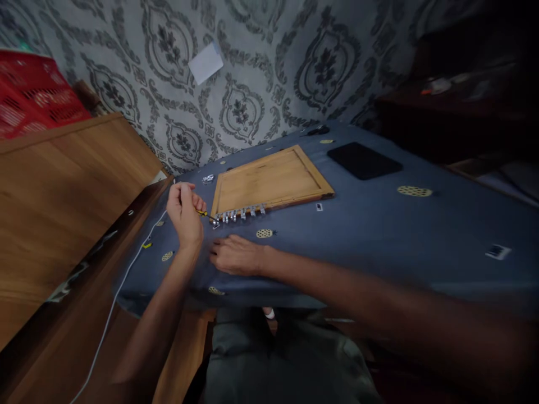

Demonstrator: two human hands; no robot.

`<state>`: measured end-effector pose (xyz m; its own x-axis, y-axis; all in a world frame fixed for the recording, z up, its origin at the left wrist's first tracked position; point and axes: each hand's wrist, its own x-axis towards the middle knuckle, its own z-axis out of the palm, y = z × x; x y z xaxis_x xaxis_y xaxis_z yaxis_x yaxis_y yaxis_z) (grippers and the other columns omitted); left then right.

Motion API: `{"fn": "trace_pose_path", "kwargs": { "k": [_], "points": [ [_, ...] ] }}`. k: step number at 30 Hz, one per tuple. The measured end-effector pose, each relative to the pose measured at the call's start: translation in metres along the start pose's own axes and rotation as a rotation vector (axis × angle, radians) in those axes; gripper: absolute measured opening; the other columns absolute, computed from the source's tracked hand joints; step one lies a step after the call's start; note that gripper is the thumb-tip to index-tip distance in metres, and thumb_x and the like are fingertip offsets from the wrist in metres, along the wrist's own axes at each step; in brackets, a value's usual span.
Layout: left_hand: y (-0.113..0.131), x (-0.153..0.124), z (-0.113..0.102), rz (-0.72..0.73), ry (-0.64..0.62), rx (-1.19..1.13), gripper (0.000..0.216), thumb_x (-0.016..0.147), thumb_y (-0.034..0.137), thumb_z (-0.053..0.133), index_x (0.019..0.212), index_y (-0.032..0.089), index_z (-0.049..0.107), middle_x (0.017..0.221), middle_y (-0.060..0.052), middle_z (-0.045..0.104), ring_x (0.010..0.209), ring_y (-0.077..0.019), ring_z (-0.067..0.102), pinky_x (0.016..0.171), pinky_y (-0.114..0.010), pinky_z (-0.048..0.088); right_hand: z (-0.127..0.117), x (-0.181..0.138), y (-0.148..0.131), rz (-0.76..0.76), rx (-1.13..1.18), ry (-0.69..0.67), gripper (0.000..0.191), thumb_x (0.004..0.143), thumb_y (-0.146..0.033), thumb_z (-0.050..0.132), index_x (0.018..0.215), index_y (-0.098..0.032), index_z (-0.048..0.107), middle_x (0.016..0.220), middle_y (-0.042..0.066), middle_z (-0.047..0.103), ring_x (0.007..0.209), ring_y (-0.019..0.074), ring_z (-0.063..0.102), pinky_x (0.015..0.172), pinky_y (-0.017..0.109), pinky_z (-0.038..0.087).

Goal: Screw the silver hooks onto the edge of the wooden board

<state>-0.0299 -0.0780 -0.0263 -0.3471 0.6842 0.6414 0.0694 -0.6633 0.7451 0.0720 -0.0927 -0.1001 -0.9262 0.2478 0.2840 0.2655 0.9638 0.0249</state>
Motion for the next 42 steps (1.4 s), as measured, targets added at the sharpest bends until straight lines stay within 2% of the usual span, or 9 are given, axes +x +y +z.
{"fn": "trace_pose_path", "kwargs": {
  "k": [7, 13, 17, 21, 27, 36, 42],
  "points": [
    [-0.010, -0.019, -0.022, 0.007, -0.003, 0.112, 0.024, 0.092, 0.040, 0.058, 0.079, 0.020, 0.052, 0.054, 0.009, 0.034, 0.045, -0.0070, 0.035, 0.046, -0.020, 0.033, -0.006, -0.019, -0.017, 0.184, -0.018, -0.003, 0.023, 0.101, -0.016, 0.047, 0.105, -0.012, 0.069, 0.103, 0.014, 0.071, 0.106, 0.0265, 0.061, 0.073, 0.033, 0.050],
    [-0.019, -0.028, -0.040, 0.037, -0.024, 0.202, 0.030, 0.094, 0.048, 0.053, 0.081, 0.021, 0.051, 0.057, 0.007, 0.039, 0.051, -0.0096, 0.043, 0.052, -0.023, 0.037, -0.006, -0.043, -0.036, 0.311, -0.010, 0.033, 0.023, 0.103, -0.020, 0.047, 0.106, -0.013, 0.069, 0.106, 0.013, 0.070, 0.109, 0.0256, 0.058, 0.089, 0.037, 0.048],
    [-0.015, -0.030, -0.050, 0.080, -0.051, 0.328, 0.027, 0.095, 0.043, 0.053, 0.083, 0.020, 0.054, 0.063, 0.004, 0.049, 0.059, -0.0114, 0.049, 0.061, -0.025, 0.039, -0.003, -0.051, -0.048, 0.359, 0.000, 0.061, 0.022, 0.103, -0.020, 0.047, 0.108, -0.015, 0.068, 0.112, 0.012, 0.069, 0.110, 0.0250, 0.057, 0.096, 0.040, 0.044],
    [-0.010, -0.031, -0.063, 0.093, -0.124, 0.439, 0.017, 0.094, 0.035, 0.053, 0.087, 0.020, 0.054, 0.070, 0.003, 0.054, 0.066, -0.0127, 0.054, 0.067, -0.026, 0.039, 0.000, -0.053, -0.052, 0.383, 0.017, 0.090, 0.022, 0.102, -0.018, 0.047, 0.112, -0.014, 0.067, 0.117, 0.013, 0.068, 0.112, 0.0244, 0.056, 0.097, 0.040, 0.043],
    [-0.005, -0.027, -0.086, 0.079, -0.216, 0.560, 0.007, 0.085, 0.027, 0.058, 0.088, 0.021, 0.055, 0.077, 0.001, 0.058, 0.065, -0.0134, 0.050, 0.065, -0.026, 0.035, 0.001, -0.052, -0.050, 0.370, 0.045, 0.116, 0.023, 0.102, -0.015, 0.048, 0.112, -0.012, 0.068, 0.111, 0.012, 0.070, 0.106, 0.0217, 0.059, 0.098, 0.037, 0.043],
    [-0.005, -0.017, -0.112, 0.023, -0.263, 0.612, 0.018, 0.075, 0.025, 0.066, 0.089, 0.021, 0.056, 0.074, 0.002, 0.058, 0.061, -0.0141, 0.047, 0.065, -0.027, 0.035, 0.002, -0.052, -0.050, 0.353, 0.061, 0.151, 0.023, 0.099, -0.013, 0.050, 0.110, -0.011, 0.070, 0.109, 0.014, 0.072, 0.106, 0.0226, 0.060, 0.098, 0.038, 0.046],
    [-0.018, -0.009, -0.113, 0.023, -0.245, 0.560, 0.038, 0.076, 0.033, 0.070, 0.106, 0.020, 0.050, 0.089, -0.001, 0.064, 0.074, -0.0154, 0.058, 0.072, -0.028, 0.042, 0.006, -0.054, -0.048, 0.347, 0.103, 0.178, 0.024, 0.099, -0.014, 0.050, 0.113, -0.011, 0.069, 0.115, 0.015, 0.071, 0.110, 0.0248, 0.059, 0.100, 0.042, 0.047]
  ]
}}
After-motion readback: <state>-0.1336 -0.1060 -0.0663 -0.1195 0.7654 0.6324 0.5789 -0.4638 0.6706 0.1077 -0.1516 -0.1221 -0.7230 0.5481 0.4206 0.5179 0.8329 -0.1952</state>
